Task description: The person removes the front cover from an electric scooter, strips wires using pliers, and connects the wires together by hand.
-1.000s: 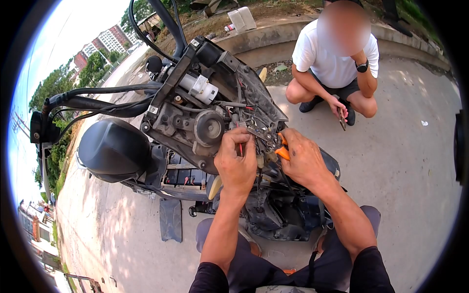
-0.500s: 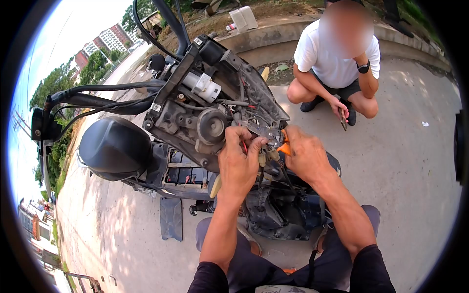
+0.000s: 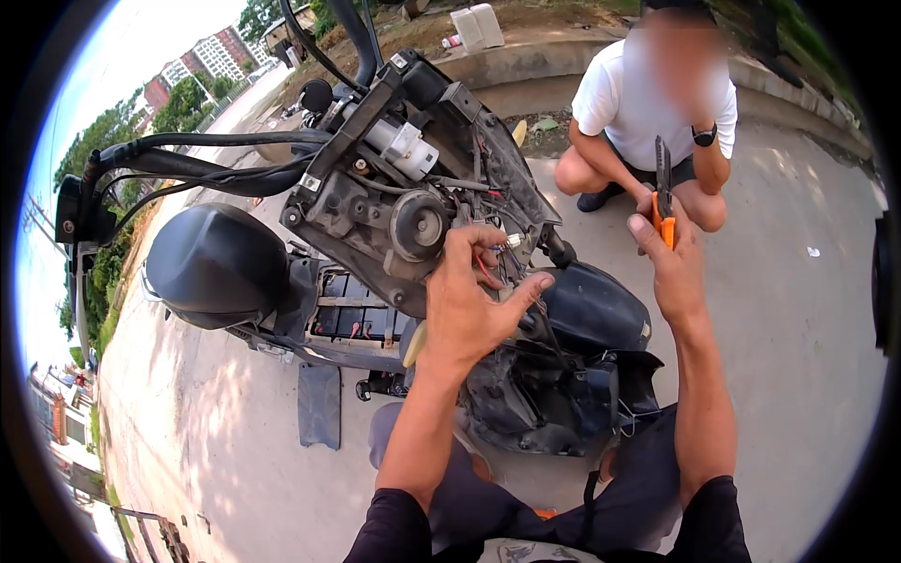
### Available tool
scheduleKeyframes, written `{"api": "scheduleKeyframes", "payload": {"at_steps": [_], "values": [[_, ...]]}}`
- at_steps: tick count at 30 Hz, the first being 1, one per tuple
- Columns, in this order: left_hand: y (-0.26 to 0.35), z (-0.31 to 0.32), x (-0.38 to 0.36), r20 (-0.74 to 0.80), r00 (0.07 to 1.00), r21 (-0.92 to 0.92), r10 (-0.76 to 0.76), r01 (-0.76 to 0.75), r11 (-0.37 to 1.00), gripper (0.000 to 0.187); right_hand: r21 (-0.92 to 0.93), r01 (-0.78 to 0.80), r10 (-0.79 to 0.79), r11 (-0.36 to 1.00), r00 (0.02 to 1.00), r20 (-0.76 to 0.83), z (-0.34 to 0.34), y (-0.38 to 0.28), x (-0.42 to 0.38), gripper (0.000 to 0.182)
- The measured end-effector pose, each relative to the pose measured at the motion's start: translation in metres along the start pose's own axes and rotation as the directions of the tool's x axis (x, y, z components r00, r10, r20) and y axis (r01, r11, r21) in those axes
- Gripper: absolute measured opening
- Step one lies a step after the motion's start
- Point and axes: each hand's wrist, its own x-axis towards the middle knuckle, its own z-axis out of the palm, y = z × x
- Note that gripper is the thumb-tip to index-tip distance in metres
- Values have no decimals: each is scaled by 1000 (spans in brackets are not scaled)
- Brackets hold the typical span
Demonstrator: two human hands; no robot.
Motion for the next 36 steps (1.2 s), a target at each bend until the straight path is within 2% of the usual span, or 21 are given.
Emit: {"api": "scheduleKeyframes", "payload": {"at_steps": [2,4,5,8,9,10,11,13,14,16,18,21,23,25,27,28,30,32,34,35,36], "values": [[-2,-8,0,78,997,-110,18,-10,994,66,-102,1,22,995,974,224,-15,-3,-23,49],[-7,-13,-2,87,995,-227,53,-32,973,66,-241,-13,140,970,844,518,-31,-5,-42,55],[-10,-17,-3,117,987,-240,108,-77,968,67,-257,-31,183,966,781,597,-35,0,-48,67],[-11,-28,-5,164,966,-174,200,-171,970,64,-335,-76,303,939,641,705,-32,3,-85,72],[-15,-31,-6,173,960,-142,223,-199,970,57,-321,-176,360,930,596,717,-26,6,-108,74],[-18,-33,-10,187,955,-115,230,-211,971,51,-335,-172,372,926,555,744,-20,15,-134,75],[-22,-34,-14,164,950,-90,265,-254,963,47,-427,-311,526,849,424,737,-7,13,-162,76],[-26,-28,-19,94,942,-33,321,-319,947,41,-549,-260,607,794,317,728,14,39,-216,74],[-26,-26,-19,54,940,0,338,-339,941,38,-559,-90,551,824,351,757,26,75,-256,72],[-31,-31,-17,17,900,83,435,-435,897,36,-668,74,596,740,387,703,48,118,-320,67],[-36,-23,-15,-58,867,136,494,-484,865,26,-785,295,719,544,317,618,69,157,-368,70],[-42,-19,-22,-84,911,163,404,-387,908,29,-833,307,792,461,281,542,78,221,-412,77],[-41,-13,-17,-165,896,151,413,-390,908,29,-836,325,789,442,303,535,76,218,-410,70],[-37,-14,-16,-176,920,117,351,-334,935,29,-833,318,811,452,244,532,77,192,-389,79],[-33,-13,-16,-187,933,53,308,-304,951,28,-698,184,626,692,329,707,68,175,-371,59],[-32,-13,-16,-193,928,81,318,-308,948,26,-581,64,515,811,392,762,65,136,-340,48],[-32,-11,-15,-208,924,104,320,-304,947,24,-407,64,302,911,571,764,61,71,-281,27],[-31,-7,-15,-237,917,112,320,-301,947,22,-252,86,103,964,752,651,56,22,-221,13],[-28,-5,-14,-254,913,124,318,-296,947,21,-108,128,-64,986,884,463,54,-10,-166,12],[-27,-5,-14,-258,913,131,317,-292,948,21,-3,-85,79,996,915,395,56,-12,-143,13],[-27,-5,-15,-261,913,138,315,-287,948,20,90,-155,115,984,933,342,61,-11,-122,16]]}}
